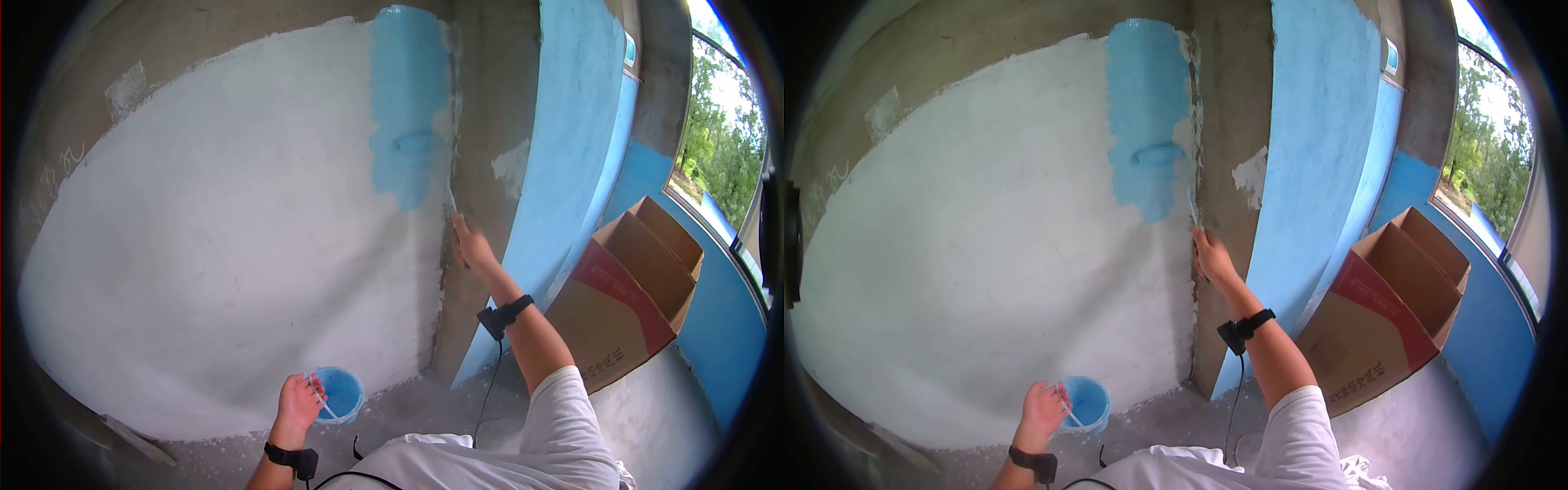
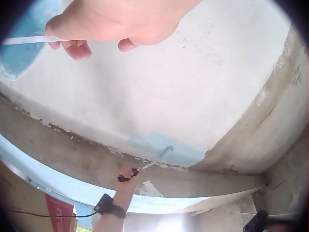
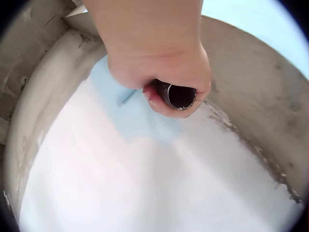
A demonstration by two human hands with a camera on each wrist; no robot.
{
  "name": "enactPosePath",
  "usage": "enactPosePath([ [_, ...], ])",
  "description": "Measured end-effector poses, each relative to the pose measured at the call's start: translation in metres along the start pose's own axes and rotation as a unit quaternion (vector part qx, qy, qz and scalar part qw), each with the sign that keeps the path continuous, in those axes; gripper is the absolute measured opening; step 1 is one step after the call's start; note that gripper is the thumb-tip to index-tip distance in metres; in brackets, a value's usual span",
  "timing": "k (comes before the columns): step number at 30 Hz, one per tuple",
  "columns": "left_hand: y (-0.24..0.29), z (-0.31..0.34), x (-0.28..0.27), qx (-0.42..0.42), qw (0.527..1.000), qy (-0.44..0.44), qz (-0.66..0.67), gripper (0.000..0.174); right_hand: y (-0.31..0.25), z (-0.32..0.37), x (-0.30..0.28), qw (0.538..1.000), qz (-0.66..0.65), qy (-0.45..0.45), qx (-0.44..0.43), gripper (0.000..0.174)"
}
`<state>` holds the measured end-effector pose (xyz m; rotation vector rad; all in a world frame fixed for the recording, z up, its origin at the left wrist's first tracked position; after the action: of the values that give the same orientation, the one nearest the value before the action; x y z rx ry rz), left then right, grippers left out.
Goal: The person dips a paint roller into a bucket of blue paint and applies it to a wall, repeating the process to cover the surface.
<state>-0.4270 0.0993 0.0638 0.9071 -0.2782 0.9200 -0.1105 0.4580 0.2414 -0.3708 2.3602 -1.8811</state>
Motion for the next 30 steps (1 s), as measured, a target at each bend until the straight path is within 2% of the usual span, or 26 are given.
enactPosePath([
  [3,0.000,0.003,0.001,-0.006,1.000,0.003,-0.005,0.028,-0.060,-0.028,0.009,0.999,-0.026,-0.018,-0.023,0.045],
  [6,-0.004,0.002,0.000,-0.017,1.000,-0.008,0.011,0.030,-0.079,-0.038,0.009,0.999,-0.008,0.009,-0.030,0.046],
  [10,-0.003,0.009,-0.001,-0.012,1.000,0.001,0.012,0.031,-0.033,-0.030,0.009,1.000,-0.010,-0.005,-0.017,0.046],
  [17,-0.007,0.020,-0.022,0.003,0.999,0.035,0.004,0.035,0.109,0.021,-0.015,0.999,0.019,-0.016,0.047,0.043],
  [22,-0.012,0.037,-0.027,0.017,0.998,0.066,0.010,0.040,0.165,0.055,-0.032,0.991,0.074,-0.021,0.114,0.043],
  [25,-0.017,0.048,-0.033,0.035,0.996,0.074,0.023,0.040,0.153,0.040,-0.036,0.995,0.060,0.005,0.075,0.044],
  [26,-0.020,0.050,-0.037,0.040,0.996,0.082,0.017,0.046,0.144,0.032,-0.035,0.996,0.050,0.011,0.074,0.045],
  [30,-0.032,0.057,-0.041,0.045,0.990,0.123,0.051,0.041,0.077,-0.006,-0.013,1.000,0.004,-0.014,0.028,0.042],
])
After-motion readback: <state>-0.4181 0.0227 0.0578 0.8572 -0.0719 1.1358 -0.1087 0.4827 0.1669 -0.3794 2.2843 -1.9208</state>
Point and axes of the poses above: each hand's wrist, its own z-axis away from the middle knuckle, its own x-axis out of the palm, y = z × x, the point moved 8 cm from there along -z, towards the middle knuckle, and after that the axes turned 7 degrees about -x, right-handed, at the moved point
